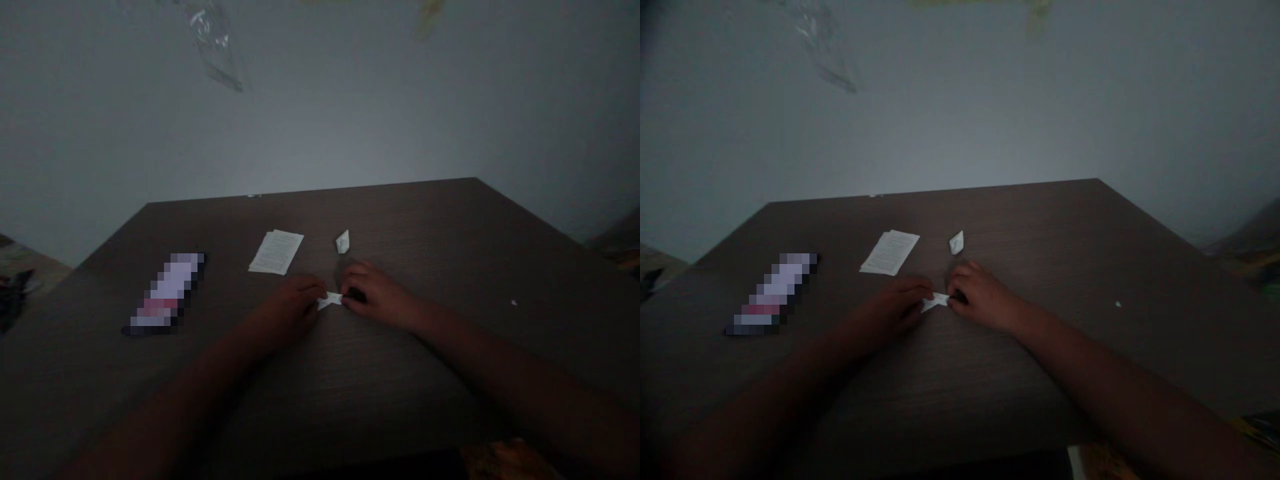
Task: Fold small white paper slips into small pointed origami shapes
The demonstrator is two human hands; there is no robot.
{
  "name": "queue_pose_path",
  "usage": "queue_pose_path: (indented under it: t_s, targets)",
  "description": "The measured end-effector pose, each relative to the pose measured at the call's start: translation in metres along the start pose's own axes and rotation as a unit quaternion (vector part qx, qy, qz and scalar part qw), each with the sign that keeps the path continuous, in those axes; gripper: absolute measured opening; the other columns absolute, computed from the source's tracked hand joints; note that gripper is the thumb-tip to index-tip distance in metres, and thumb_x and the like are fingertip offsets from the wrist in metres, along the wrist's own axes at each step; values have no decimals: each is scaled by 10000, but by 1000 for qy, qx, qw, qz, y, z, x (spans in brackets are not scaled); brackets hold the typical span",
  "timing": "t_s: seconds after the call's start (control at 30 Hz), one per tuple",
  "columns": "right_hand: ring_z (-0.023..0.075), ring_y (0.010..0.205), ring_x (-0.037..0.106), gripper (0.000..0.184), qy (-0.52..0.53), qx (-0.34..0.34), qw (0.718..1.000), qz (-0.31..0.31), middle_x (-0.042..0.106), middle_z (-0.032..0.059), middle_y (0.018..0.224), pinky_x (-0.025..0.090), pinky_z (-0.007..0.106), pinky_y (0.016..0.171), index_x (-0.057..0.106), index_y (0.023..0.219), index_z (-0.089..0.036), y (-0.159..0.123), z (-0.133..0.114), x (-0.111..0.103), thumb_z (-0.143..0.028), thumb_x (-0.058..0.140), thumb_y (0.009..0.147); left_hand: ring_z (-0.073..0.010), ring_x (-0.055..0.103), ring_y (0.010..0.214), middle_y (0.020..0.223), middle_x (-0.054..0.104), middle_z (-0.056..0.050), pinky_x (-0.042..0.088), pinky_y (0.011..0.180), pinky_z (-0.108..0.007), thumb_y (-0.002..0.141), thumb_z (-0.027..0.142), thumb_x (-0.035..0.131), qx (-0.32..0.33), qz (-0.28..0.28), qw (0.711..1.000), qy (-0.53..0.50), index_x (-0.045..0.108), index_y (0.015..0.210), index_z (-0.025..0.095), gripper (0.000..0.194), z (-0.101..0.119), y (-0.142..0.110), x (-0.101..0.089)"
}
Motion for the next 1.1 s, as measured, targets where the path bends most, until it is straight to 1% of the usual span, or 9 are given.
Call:
queue_pose_path:
  t_s: [0.1, 0.23, 0.33, 0.5, 0.6, 0.73, 0.83, 0.93, 1.1]
  targets:
    - [276, 1110, 663, 53, -7, -5, 1000, 8, 724, 78, 1099, 501, 451, 1040, 731, 1011, -217, 1, 1, 3, -184, 768, 1031, -296, 729, 1323, 1395, 763, -116, 584, 1196, -459, 1067, 191, 661, -22, 1, 1000, -11, 729, 1242, 197, 187, 7, 1, -1]
    - [281, 1103, 660, 51, -15, 1, 1000, 17, 726, 83, 1092, 506, 447, 1010, 729, 1007, -221, 1, -1, 4, -208, 744, 1054, -285, 731, 1307, 1358, 771, -93, 590, 1189, -442, 1068, 168, 644, -26, 16, 999, -18, 727, 1229, 205, 185, 8, 3, 0]
    - [283, 1125, 668, 21, -7, -8, 1000, 15, 735, 82, 1103, 509, 463, 1045, 736, 1037, -221, 0, -3, 3, -213, 752, 1048, -278, 737, 1297, 1348, 780, -88, 601, 1172, -417, 1056, 157, 657, -18, 17, 999, -21, 734, 1226, 216, 196, 5, 3, 0]
    - [313, 1209, 683, 199, 0, -30, 999, 10, 754, 101, 1205, 526, 494, 1083, 768, 1151, -223, -2, -3, 3, -235, 853, 971, -281, 735, 1300, 1355, 775, -113, 600, 1176, -445, 1073, 171, 634, 0, 23, 999, -28, 731, 1276, 203, 226, -1, 2, 1]
    - [310, 1197, 699, 177, 1, -44, 999, 19, 766, 113, 1201, 553, 492, 1065, 781, 1182, -213, -2, -1, 3, -199, 800, 1007, -299, 734, 1297, 1346, 780, -126, 604, 1177, -472, 1074, 199, 647, 9, 20, 999, -38, 734, 1272, 198, 217, -3, 4, 2]
    - [300, 1164, 711, 162, 9, -78, 997, 27, 783, 117, 1210, 570, 508, 1068, 795, 1197, -227, 0, 0, 2, -210, 763, 1039, -284, 726, 1295, 1333, 780, -125, 591, 1182, -465, 1094, 142, 586, 29, 15, 999, -36, 726, 1274, 165, 230, -4, 7, -2]
    - [283, 1117, 724, 92, 21, -95, 995, 32, 785, 106, 1144, 579, 482, 1043, 800, 1111, -226, 2, 0, 2, -204, 724, 1064, -290, 735, 1271, 1303, 785, -125, 607, 1148, -458, 1092, 167, 625, 42, 6, 998, -38, 729, 1266, 160, 202, -6, 8, -2]
    - [271, 1083, 722, 107, 38, -92, 994, 41, 776, 94, 1103, 580, 461, 1019, 780, 1031, -231, 4, 0, 2, -194, 692, 1079, -279, 720, 1307, 1328, 781, -112, 588, 1175, -469, 1099, 161, 626, 57, 7, 998, -37, 729, 1295, 179, 222, -9, 9, -1]
    - [263, 1095, 698, 120, 50, -72, 996, 31, 752, 74, 1094, 550, 460, 1045, 752, 1010, -241, 4, 2, 5, -157, 684, 1064, -269, 734, 1254, 1286, 796, -96, 586, 1152, -449, 1086, 179, 670, 76, 4, 996, -46, 786, 1226, 204, 184, -9, 10, 2]
Point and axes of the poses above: each hand's wrist, its own y-axis towards the middle knuckle, its own x-axis out of the palm, z = x × y, the point moved 3 cm from there along y, towards the middle knuckle
